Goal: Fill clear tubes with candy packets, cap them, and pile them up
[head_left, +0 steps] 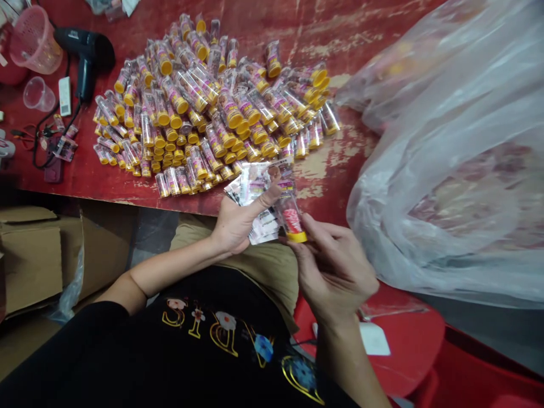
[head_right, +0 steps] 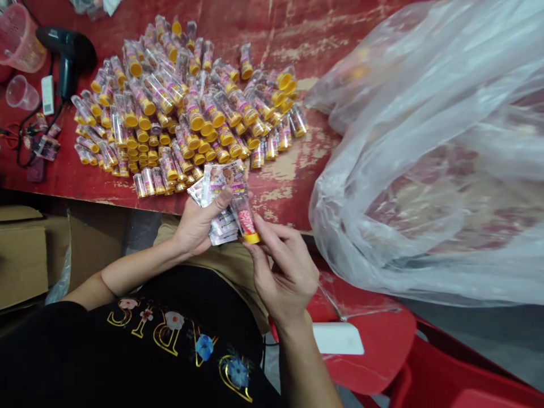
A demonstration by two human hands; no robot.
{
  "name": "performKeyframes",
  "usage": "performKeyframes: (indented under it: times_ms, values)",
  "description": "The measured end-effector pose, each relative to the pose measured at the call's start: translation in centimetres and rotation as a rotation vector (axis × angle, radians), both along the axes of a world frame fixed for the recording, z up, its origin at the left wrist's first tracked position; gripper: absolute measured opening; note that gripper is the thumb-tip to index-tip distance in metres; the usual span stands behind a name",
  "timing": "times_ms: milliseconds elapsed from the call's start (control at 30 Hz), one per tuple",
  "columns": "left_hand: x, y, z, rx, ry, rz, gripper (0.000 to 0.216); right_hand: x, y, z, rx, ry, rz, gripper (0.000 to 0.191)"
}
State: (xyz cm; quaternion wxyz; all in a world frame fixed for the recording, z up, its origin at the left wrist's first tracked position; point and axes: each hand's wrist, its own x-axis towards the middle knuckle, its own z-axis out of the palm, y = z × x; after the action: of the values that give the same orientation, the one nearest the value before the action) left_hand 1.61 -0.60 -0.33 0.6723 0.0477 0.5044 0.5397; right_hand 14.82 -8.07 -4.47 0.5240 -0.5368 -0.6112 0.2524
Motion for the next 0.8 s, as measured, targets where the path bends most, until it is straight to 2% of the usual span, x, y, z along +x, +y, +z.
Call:
performKeyframes:
  times_ms: [100, 200, 267, 367, 433, 533, 800]
  values:
    - [0.0, -0.3, -0.6, 0.055, 0.067, -0.033, 0.074, -0.6, -0.5, 0.1, -0.048, 0.064, -0.046, 0.057]
    - [0.0, -0.7, -0.9, 0.060, 0.045, -0.121, 0.069, -1.4, -0.9, -0.1, -0.105, 0.145, -0.127, 0.048]
    - [0.1, -1.0, -0.9, 0.043, 0.009, -0.184, 0.066, -1.7, -0.6, -0.4, -0.073, 0.138, -0.182, 0.048]
    - [0.2, -1.6, -0.6, 0.038, 0.016, -0.246, 0.066, -1.8, 0.3, -0.6, -0.027, 0.103, -0.236, 0.057]
    - [0.2, -1.9, -0.5, 0.038, 0.034, -0.271, 0.064, -1.6, 0.9, -0.5, -0.004, 0.045, -0.268, 0.049]
    - [0.2, -2.1, -0.5, 0.053, 0.044, -0.268, 0.060, -1.4, 1.6, -0.2, 0.042, -0.024, -0.306, 0.026]
    - [-0.2, -2.1, -1.6, 0.077, 0.112, -0.243, 0.059, -1.4, 1.7, -0.3, 0.048, -0.066, -0.264, 0.024]
